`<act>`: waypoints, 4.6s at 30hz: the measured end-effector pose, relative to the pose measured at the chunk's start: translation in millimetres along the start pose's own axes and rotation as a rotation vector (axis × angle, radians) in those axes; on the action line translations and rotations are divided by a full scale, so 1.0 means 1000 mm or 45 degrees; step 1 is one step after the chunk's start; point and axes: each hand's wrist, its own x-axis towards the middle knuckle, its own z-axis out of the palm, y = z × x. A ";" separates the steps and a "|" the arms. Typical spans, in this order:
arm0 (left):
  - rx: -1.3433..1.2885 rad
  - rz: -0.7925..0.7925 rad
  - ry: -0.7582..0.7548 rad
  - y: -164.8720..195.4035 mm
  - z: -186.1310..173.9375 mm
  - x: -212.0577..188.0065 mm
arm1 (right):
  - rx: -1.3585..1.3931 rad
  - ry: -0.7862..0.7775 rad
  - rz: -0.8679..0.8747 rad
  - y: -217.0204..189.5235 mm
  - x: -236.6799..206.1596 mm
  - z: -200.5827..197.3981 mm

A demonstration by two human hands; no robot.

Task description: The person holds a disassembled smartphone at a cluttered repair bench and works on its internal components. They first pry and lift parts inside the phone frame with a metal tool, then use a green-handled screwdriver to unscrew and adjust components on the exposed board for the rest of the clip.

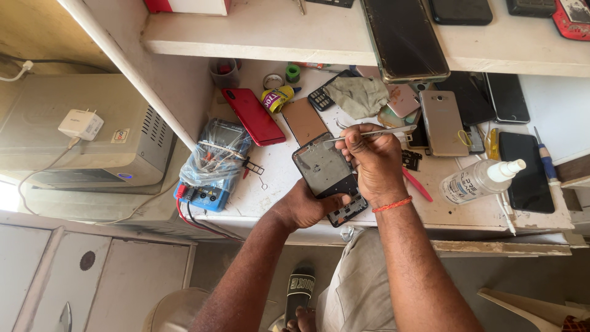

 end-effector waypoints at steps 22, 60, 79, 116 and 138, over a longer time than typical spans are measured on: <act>-1.184 0.264 0.031 0.004 -0.012 -0.016 | -0.341 -0.006 -0.035 0.018 -0.022 -0.010; -0.276 0.113 0.062 -0.011 0.005 -0.007 | -0.500 0.098 -0.414 -0.013 -0.035 0.025; -0.258 0.058 -0.037 -0.009 0.002 -0.004 | -0.154 0.193 -0.240 -0.011 -0.028 0.020; -0.028 0.083 -0.135 -0.010 -0.004 0.000 | -0.217 0.063 -0.213 -0.009 -0.022 0.013; -0.215 0.156 -0.046 -0.012 0.002 0.000 | -0.823 0.257 -0.570 -0.013 -0.035 0.018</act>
